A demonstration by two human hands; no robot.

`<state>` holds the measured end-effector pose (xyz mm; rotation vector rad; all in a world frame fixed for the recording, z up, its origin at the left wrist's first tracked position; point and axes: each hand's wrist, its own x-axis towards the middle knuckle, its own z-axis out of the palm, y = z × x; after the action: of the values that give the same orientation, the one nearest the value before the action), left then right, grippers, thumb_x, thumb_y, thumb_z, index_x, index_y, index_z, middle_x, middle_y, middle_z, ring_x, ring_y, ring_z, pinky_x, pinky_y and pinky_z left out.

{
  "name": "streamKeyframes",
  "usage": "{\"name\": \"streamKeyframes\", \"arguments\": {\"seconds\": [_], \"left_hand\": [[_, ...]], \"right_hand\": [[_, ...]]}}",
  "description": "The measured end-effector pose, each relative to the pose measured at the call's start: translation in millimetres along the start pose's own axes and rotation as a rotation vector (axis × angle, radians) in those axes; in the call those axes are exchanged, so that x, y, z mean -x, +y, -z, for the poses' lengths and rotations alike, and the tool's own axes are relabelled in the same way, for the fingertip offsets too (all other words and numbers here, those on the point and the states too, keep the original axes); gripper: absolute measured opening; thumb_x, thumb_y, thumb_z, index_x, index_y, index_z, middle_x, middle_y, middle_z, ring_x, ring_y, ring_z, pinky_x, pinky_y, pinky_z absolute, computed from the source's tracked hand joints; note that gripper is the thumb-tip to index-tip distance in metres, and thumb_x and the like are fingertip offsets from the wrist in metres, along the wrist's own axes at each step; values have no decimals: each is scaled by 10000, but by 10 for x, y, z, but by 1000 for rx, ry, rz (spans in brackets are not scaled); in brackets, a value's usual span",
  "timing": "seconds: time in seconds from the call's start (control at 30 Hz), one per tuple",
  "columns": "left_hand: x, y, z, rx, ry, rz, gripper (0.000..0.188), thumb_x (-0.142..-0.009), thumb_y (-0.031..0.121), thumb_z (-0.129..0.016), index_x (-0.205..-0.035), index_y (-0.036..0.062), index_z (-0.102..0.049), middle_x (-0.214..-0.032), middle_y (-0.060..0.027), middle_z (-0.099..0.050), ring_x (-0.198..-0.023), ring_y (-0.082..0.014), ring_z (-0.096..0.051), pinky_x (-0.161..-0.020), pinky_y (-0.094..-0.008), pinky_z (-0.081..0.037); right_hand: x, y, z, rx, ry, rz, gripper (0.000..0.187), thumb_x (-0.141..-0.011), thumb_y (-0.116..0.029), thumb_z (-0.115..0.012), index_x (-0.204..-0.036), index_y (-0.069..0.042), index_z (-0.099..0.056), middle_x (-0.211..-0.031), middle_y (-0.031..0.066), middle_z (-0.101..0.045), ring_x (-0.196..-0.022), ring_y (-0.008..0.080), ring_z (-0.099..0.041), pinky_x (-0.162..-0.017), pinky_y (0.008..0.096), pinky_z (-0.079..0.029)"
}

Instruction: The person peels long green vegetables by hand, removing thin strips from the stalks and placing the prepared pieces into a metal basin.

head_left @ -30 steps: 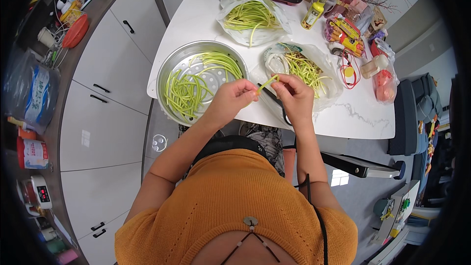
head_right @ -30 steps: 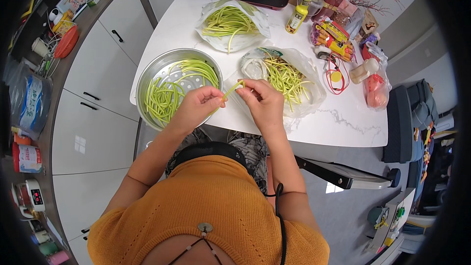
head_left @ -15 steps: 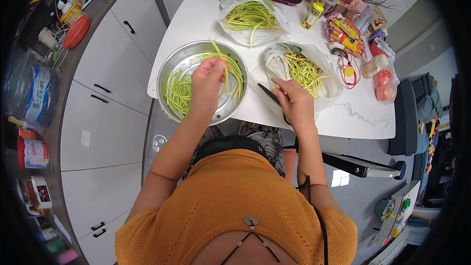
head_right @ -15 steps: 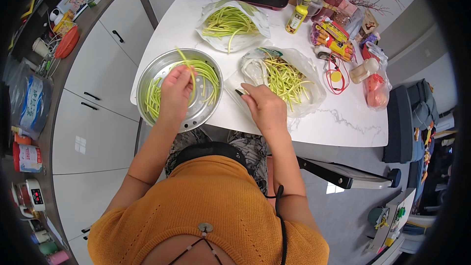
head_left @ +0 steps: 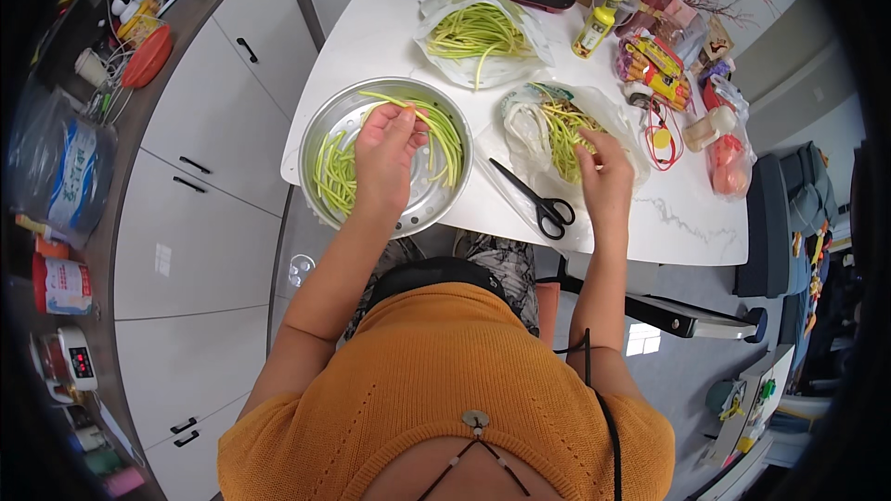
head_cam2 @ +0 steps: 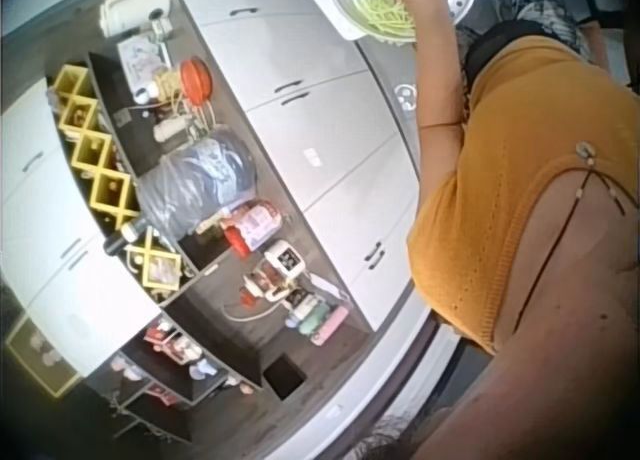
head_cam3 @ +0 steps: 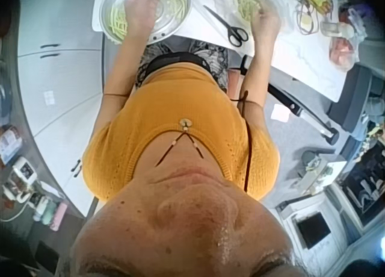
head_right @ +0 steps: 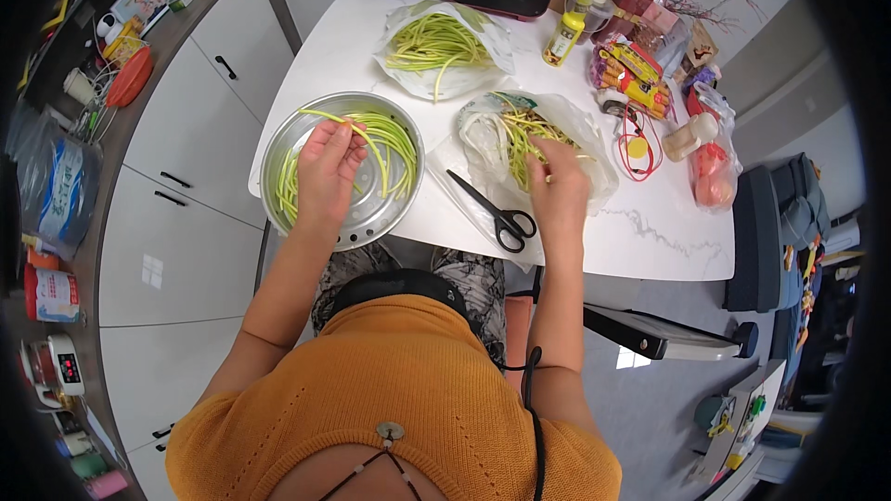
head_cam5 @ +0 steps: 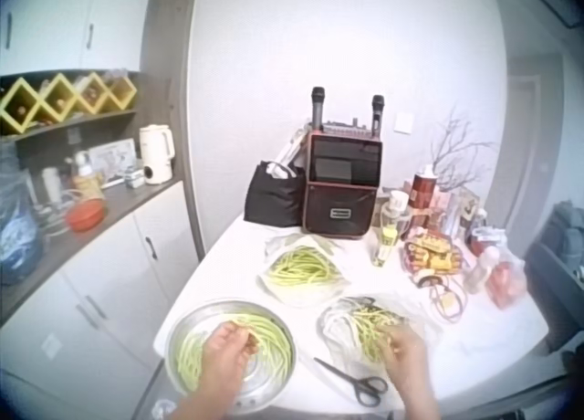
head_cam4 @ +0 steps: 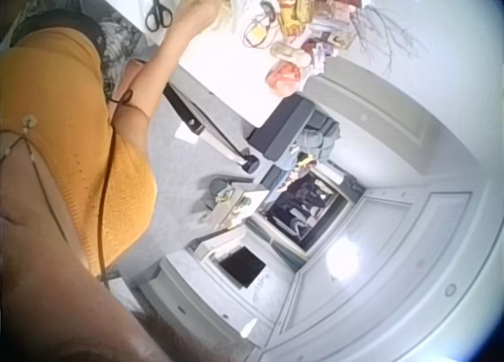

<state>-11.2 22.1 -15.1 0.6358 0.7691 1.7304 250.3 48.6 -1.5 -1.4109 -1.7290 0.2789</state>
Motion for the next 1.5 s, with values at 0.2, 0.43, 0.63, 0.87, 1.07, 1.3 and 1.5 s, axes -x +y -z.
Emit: {"name": "streamKeyframes", "arguments": {"seconds": [0.2,0.43,0.63,0.87,1.07,1.3,1.5], "left_hand": [[47,-91,-69,-130,-87,-87,71,-895,88,-528,-945,38,-529,-933,-70,-603,-801,-114,-563,-729,-241,-469],[83,-164,-104,-92,-117,-91,66,-899,65,-513,-955,31,-521,-945,-81,-600,-818,-123,-573,-770,-258,-483],[97,-145,-124,-70,-123,-94,80,-900,59,-508,-972,25,-517,-953,-90,-595,-837,-130,-577,-789,-263,-490],[103,-171,-116,-36,-128,-78,99,-900,54,-503,-993,22,-515,-963,-93,-593,-861,-135,-582,-788,-268,-493],[85,-178,-59,12,-98,65,83,-877,50,-535,-956,25,-534,-923,-90,-603,-840,-142,-591,-755,-256,-492],[320,-420,-38,-154,-230,218,77,-853,51,-574,-912,27,-533,-888,-93,-607,-825,-154,-590,-732,-269,-475],[421,-425,-84,-189,-263,189,90,-851,66,-586,-904,18,-532,-886,-92,-602,-832,-152,-589,-739,-274,-476]], "right_hand": [[216,-414,-214,-628,-597,-213,152,-847,-124,-601,-951,-32,-662,-801,-22,-623,-628,23,-490,-554,177,-405],[250,-551,-348,-851,-788,-392,170,-857,-131,-610,-990,-26,-630,-801,-26,-622,-607,-2,-458,-521,158,-366],[269,-508,-408,-924,-792,-449,165,-856,-145,-618,-978,-34,-618,-781,-2,-627,-545,-1,-417,-459,153,-308],[293,-488,-453,-1021,-877,-499,186,-850,-164,-628,-987,-39,-620,-754,8,-625,-499,10,-371,-421,159,-264],[309,-338,-476,-1173,-677,-427,146,-833,-135,-636,-944,-41,-615,-858,39,-621,-512,14,-376,-445,158,-277],[252,-453,-435,-1390,-342,-216,98,-860,-118,-601,-869,-33,-552,-1157,160,-553,-535,52,-418,-473,180,-330],[256,-396,-435,-1327,-294,-278,92,-883,-117,-571,-872,-40,-522,-1003,169,-619,-598,96,-547,-531,198,-437]]}}
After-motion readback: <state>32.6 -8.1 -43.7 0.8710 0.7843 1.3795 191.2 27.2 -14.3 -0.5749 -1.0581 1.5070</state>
